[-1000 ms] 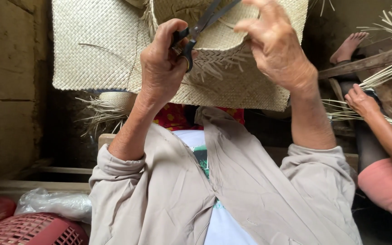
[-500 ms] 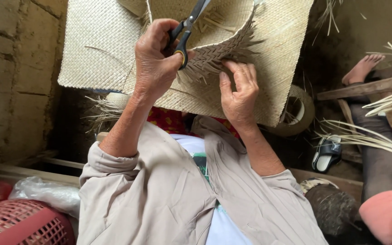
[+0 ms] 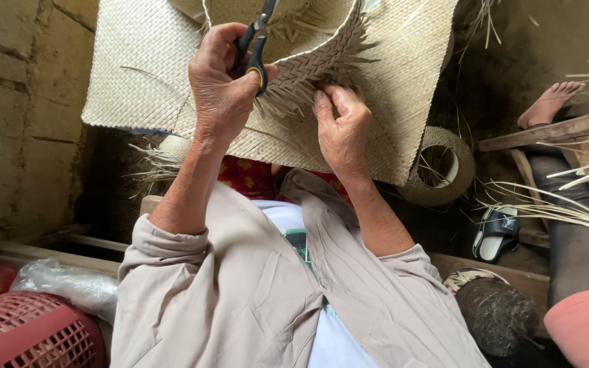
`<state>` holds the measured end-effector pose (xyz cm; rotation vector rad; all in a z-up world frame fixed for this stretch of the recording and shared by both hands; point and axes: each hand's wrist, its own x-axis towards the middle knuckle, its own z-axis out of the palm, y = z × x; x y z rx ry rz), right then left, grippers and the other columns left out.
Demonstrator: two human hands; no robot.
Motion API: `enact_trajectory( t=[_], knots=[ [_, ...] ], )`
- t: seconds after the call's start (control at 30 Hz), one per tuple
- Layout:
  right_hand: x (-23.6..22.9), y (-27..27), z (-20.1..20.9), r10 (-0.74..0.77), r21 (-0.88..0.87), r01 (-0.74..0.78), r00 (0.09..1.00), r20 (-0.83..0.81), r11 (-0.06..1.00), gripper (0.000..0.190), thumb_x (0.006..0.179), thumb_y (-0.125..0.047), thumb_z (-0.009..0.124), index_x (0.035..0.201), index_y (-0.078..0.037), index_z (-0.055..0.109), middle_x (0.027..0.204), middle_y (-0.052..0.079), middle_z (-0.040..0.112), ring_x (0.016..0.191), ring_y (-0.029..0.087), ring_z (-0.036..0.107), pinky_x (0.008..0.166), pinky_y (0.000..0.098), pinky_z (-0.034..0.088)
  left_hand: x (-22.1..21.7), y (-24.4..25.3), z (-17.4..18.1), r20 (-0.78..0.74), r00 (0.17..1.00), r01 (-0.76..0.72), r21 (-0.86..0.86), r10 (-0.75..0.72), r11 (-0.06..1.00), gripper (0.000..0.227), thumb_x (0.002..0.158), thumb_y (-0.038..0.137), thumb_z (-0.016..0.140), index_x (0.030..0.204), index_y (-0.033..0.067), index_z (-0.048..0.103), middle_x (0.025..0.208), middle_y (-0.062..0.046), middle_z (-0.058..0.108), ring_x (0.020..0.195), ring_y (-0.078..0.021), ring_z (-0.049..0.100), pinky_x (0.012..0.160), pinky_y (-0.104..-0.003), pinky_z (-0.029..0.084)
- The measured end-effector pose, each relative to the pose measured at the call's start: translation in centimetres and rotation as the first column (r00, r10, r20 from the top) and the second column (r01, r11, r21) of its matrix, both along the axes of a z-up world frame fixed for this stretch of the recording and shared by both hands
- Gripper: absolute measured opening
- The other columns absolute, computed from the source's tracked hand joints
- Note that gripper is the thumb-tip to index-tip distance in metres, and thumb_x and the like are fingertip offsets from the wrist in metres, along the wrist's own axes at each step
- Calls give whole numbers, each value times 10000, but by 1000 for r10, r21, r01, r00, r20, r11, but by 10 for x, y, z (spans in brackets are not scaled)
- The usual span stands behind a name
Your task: The person uses scissors to trim excess straw from a woven hat and uses their fingers to tuck and adjust the edges of the weave.
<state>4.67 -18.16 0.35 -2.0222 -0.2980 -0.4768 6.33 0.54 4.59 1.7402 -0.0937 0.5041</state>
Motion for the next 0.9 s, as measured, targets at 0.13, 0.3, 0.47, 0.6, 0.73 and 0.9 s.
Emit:
enact_trajectory(
  t=[0.13,0.3,0.47,0.6,0.73,0.9],
  knots=[
    [-9,11,8,89,140,-83,995,-37,987,128,998,-97,641,1025,-12,733,938,73,704,905,203,657,817,346,540,-4,13,-5,33,999,9,-67,-6,998,418,809,-20,858,1121,93,604,854,39,520,756,-60,485,661,-212,464],
    [-20,24,6,77,58,-81,994,78,995,125,1011,-63,646,1097,-24,728,1017,85,682,1013,251,651,913,377,537,-7,25,-12,38,999,20,-185,-14,983,447,801,-34,889,1129,83,608,881,32,577,780,-43,525,700,-190,516],
    [-26,34,7,26,-294,103,915,403,950,148,989,29,665,1114,-17,729,977,103,646,896,311,542,829,440,499,-9,37,-15,50,998,58,-216,-48,975,443,817,-42,886,1137,73,603,889,22,573,784,-49,535,695,-192,522],
    [-29,37,14,11,-367,173,893,449,914,133,976,30,679,1083,-18,740,962,107,652,880,304,545,811,430,462,-14,37,-10,19,996,88,-256,-86,963,430,822,-23,880,1137,74,603,896,27,582,780,-48,545,699,-188,542],
    [-28,32,6,-15,-378,193,905,426,905,117,1039,-58,620,1086,11,702,986,143,639,893,331,568,811,455,471,-15,28,-4,-8,994,100,-232,-105,968,431,813,-37,854,1121,109,591,855,44,546,769,-38,502,682,-183,471],
    [-28,29,11,-90,-97,114,970,227,989,147,1057,-86,600,1065,13,707,971,111,718,898,291,648,896,451,509,-1,32,-6,13,993,119,-254,-119,960,454,811,-14,892,1130,108,593,873,40,546,796,-37,518,711,-179,483]
  ],
)
